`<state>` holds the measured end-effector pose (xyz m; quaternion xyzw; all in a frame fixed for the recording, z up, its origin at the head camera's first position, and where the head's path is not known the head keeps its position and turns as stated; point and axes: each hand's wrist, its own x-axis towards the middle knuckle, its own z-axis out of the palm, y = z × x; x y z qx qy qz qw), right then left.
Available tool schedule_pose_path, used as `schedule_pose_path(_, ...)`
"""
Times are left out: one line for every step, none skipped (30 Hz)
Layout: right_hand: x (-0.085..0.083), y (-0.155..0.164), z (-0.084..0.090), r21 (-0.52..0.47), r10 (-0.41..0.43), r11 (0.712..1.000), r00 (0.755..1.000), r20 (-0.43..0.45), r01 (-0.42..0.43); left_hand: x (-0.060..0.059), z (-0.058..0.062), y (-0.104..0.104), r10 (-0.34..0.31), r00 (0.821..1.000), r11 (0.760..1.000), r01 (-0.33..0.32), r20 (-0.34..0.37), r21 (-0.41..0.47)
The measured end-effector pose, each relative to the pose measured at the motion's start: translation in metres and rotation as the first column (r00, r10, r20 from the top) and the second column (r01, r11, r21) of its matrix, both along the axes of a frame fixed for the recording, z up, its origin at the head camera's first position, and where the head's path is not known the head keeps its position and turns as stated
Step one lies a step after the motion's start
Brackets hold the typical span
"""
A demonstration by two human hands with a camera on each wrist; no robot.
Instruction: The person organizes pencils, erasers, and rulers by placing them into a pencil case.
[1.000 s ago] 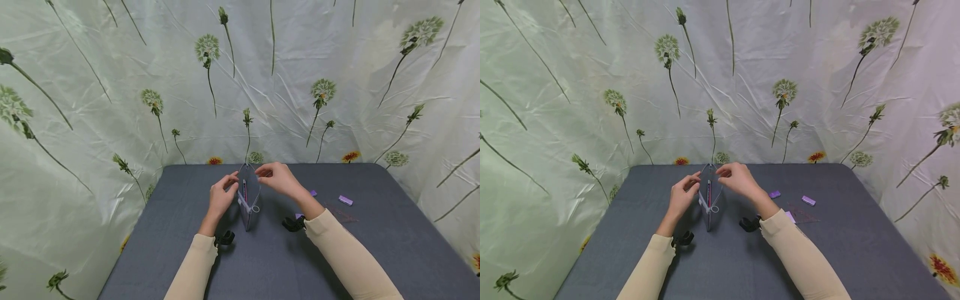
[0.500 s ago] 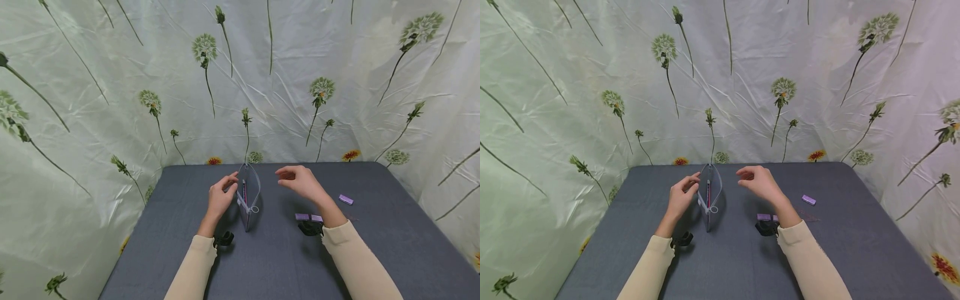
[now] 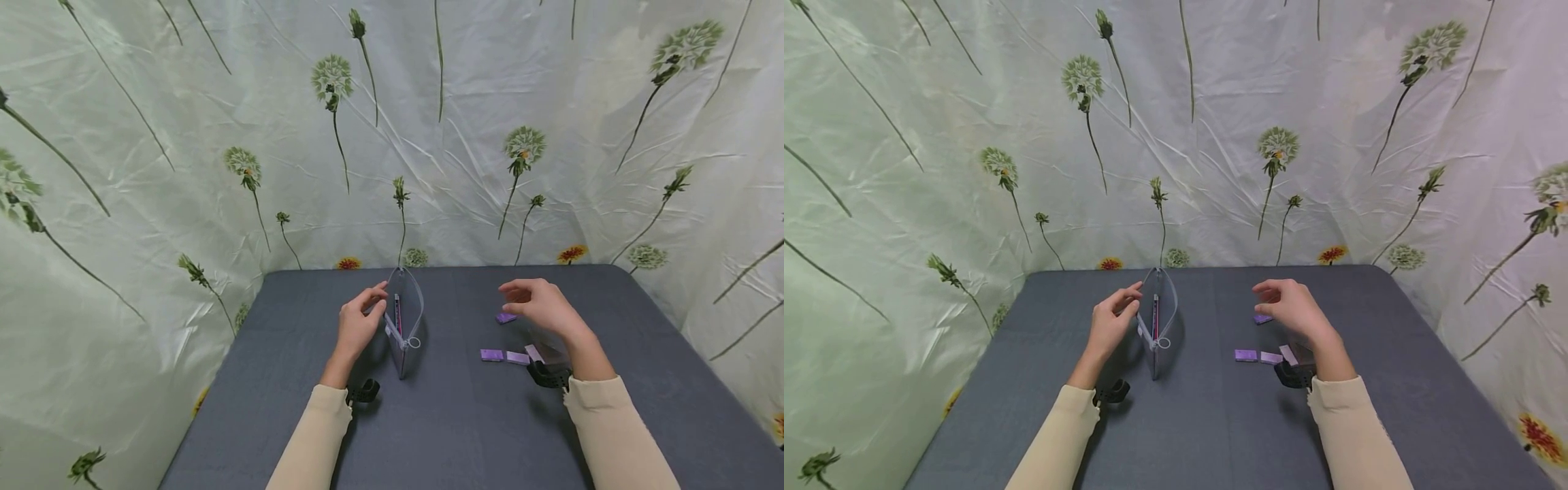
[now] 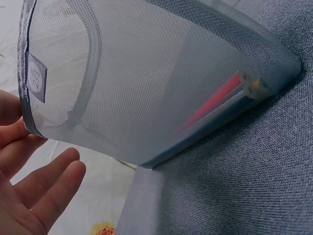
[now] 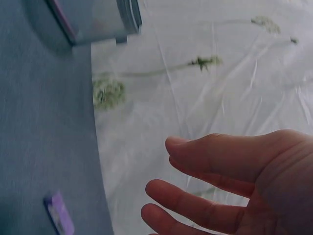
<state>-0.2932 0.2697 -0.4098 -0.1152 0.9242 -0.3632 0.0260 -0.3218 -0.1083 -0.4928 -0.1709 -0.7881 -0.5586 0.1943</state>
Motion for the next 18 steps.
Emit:
schedule_pose_path(0.0,0.004,-0.001,0.008,-0.003,1.0,1.0,-0.002,0.003,0.0,0.0,-0.001,0.0,1.0,1.0,0.0,-0.005,-0.001)
schedule_pose_path(0.0,0.009,-0.003,0.014,-0.007,1.0,1.0,-0.001,0.007,0.0,-0.001,-0.001,0.0,1.0,1.0,0.0,-0.007,-0.002)
schedule_pose_path(0.001,0.013,-0.005,0.021,-0.009,1.0,1.0,0.0,0.009,0.001,-0.001,-0.001,-0.001,1.0,1.0,0.001,-0.008,-0.003)
schedule_pose_path(0.001,0.017,-0.006,0.028,-0.01,1.0,1.0,0.001,0.01,0.001,-0.001,-0.002,-0.001,1.0,1.0,0.001,-0.009,-0.004)
schedule_pose_path(0.001,0.021,-0.008,0.036,-0.007,0.999,1.0,0.003,0.007,0.001,-0.001,-0.002,-0.002,1.0,1.0,0.002,-0.007,-0.005)
schedule_pose_path(0.002,0.025,-0.01,0.043,-0.007,0.999,1.0,0.008,0.007,0.001,-0.001,-0.002,-0.003,1.0,1.0,0.003,-0.008,-0.005)
schedule_pose_path(0.003,0.028,-0.011,0.05,-0.007,0.999,1.0,0.017,0.007,0.001,-0.001,-0.002,-0.006,1.0,1.0,0.005,-0.011,-0.005)
schedule_pose_path(0.004,0.032,-0.014,0.056,-0.01,0.998,1.0,0.027,0.008,0.001,-0.001,-0.002,-0.007,1.0,1.0,0.007,-0.012,-0.006)
schedule_pose_path(0.005,0.035,-0.016,0.063,-0.009,0.998,0.999,0.035,0.007,0.0,-0.002,-0.002,-0.008,1.0,1.0,0.008,-0.013,-0.006)
schedule_pose_path(0.006,0.039,-0.019,0.068,-0.01,0.998,0.999,0.043,0.007,0.0,-0.002,-0.002,-0.009,1.0,1.0,0.009,-0.015,-0.007)
schedule_pose_path(0.008,0.042,-0.021,0.073,-0.01,0.997,0.999,0.051,0.007,-0.001,-0.002,-0.002,-0.01,1.0,1.0,0.01,-0.016,-0.007)
schedule_pose_path(0.009,0.045,-0.023,0.078,-0.013,0.997,0.998,0.056,0.009,-0.001,-0.002,-0.002,-0.01,1.0,1.0,0.01,-0.018,-0.008)
schedule_pose_path(0.011,0.047,-0.026,0.084,-0.01,0.996,0.998,0.057,0.006,-0.001,-0.002,-0.002,-0.01,1.0,1.0,0.01,-0.018,-0.009)
schedule_pose_path(0.012,0.05,-0.028,0.091,-0.008,0.996,0.998,0.054,0.003,-0.001,-0.002,-0.002,-0.009,1.0,1.0,0.009,-0.016,-0.008)
schedule_pose_path(0.014,0.052,-0.031,0.098,-0.002,0.995,0.999,0.05,-0.003,-0.001,-0.002,-0.002,-0.007,1.0,1.0,0.007,-0.014,-0.009)
schedule_pose_path(0.015,0.053,-0.033,0.104,-0.002,0.995,0.999,0.048,-0.003,-0.002,-0.002,-0.002,-0.007,1.0,1.0,0.007,-0.012,-0.009)
schedule_pose_path(0.016,0.055,-0.036,0.111,0.002,0.994,0.999,0.045,-0.007,-0.002,-0.002,-0.002,-0.006,1.0,1.0,0.006,-0.01,-0.008)
schedule_pose_path(0.017,0.057,-0.038,0.119,0.002,0.993,0.999,0.042,-0.007,-0.002,-0.002,-0.002,-0.006,1.0,1.0,0.006,-0.009,-0.008)
